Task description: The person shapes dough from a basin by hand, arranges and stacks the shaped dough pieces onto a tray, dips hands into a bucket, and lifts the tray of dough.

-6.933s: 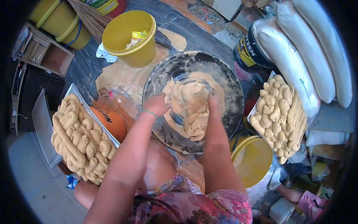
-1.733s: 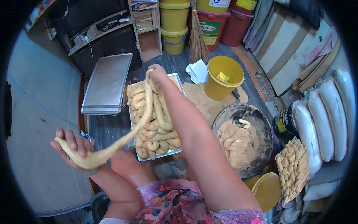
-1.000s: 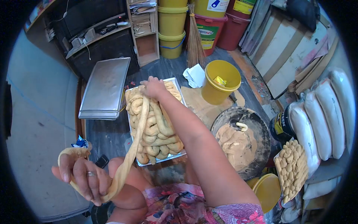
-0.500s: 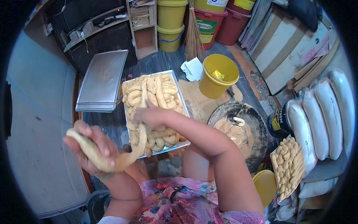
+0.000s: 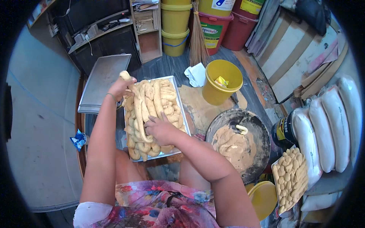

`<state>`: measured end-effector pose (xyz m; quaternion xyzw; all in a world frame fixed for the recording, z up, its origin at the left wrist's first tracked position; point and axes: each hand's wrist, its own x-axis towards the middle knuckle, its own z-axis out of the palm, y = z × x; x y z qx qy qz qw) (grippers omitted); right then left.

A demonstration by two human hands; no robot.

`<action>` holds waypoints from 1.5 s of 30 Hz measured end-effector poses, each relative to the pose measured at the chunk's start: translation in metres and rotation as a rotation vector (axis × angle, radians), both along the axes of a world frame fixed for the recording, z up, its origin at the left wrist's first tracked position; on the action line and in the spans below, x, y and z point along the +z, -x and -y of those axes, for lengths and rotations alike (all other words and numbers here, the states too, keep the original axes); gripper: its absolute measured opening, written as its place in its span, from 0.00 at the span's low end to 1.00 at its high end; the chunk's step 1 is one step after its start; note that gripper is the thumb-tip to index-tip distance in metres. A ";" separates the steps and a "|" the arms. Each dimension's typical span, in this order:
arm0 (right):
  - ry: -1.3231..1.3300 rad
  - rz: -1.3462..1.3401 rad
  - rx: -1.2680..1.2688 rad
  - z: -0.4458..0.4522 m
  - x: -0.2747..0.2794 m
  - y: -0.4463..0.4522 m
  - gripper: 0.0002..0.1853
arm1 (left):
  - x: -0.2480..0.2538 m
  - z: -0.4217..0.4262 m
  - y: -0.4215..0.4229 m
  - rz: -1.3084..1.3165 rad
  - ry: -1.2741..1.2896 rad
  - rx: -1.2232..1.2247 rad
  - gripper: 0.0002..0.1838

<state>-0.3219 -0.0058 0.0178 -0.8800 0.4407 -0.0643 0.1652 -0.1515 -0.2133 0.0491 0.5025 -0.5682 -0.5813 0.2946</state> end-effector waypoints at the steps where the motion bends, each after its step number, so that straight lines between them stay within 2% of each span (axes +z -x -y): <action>1: -0.002 0.007 0.005 0.000 -0.001 0.000 0.16 | -0.011 0.008 0.002 0.069 -0.026 0.023 0.13; 3: 0.018 0.040 -0.004 0.000 -0.006 0.000 0.22 | -0.024 0.023 0.004 0.006 -0.103 0.084 0.13; 5: 0.070 0.048 -0.014 -0.001 -0.010 -0.002 0.24 | -0.030 0.034 0.005 -0.070 -0.192 0.152 0.11; 9: 0.150 0.026 -0.048 0.004 -0.011 -0.007 0.25 | -0.029 0.054 0.011 -0.157 -0.198 0.304 0.10; 12: 0.161 0.114 -0.120 0.007 -0.013 -0.012 0.29 | -0.032 0.059 0.012 -0.189 -0.133 0.253 0.10; 15: 0.158 0.055 -0.112 0.008 -0.007 -0.014 0.30 | -0.042 0.062 0.012 -0.360 -0.027 0.310 0.12; 18: 0.120 0.049 -0.097 0.010 -0.006 -0.012 0.32 | -0.049 0.065 0.005 -0.588 0.138 0.234 0.17; 21: 0.117 0.077 -0.092 0.014 -0.015 -0.009 0.31 | -0.032 0.023 -0.005 -0.344 0.283 0.025 0.24; 24: 0.143 0.086 -0.092 0.014 -0.016 -0.006 0.29 | -0.034 -0.017 -0.032 0.081 0.505 -0.426 0.30; 25: 0.138 0.097 -0.091 0.014 -0.017 -0.005 0.29 | -0.031 -0.021 -0.036 0.091 0.490 -0.418 0.29; 27: 0.131 0.109 -0.079 0.015 -0.020 -0.003 0.29 | -0.028 -0.029 -0.042 0.107 0.465 -0.392 0.26; 30: 0.105 0.088 -0.075 0.014 -0.015 -0.002 0.29 | -0.045 -0.026 -0.032 -0.178 0.295 -0.093 0.24; 33: 0.108 0.101 -0.084 0.014 -0.017 -0.002 0.28 | -0.065 -0.020 -0.020 0.024 0.302 0.087 0.24; 36: 0.082 0.118 -0.094 0.014 -0.018 -0.004 0.29 | -0.085 -0.021 0.003 -0.139 0.486 0.263 0.20; 37: 0.081 0.114 -0.095 0.013 -0.018 -0.005 0.29 | -0.086 -0.022 0.011 -0.100 0.541 0.272 0.20; 41: 0.075 0.093 -0.086 0.013 -0.016 -0.007 0.29 | -0.093 -0.026 0.029 -0.246 0.570 0.355 0.23; 42: 0.074 0.087 -0.077 0.013 -0.015 -0.007 0.29 | -0.091 -0.027 0.032 -0.360 0.509 0.384 0.23; 45: 0.123 0.386 -0.135 0.024 -0.014 0.002 0.29 | -0.088 -0.021 0.032 -0.639 0.312 0.418 0.24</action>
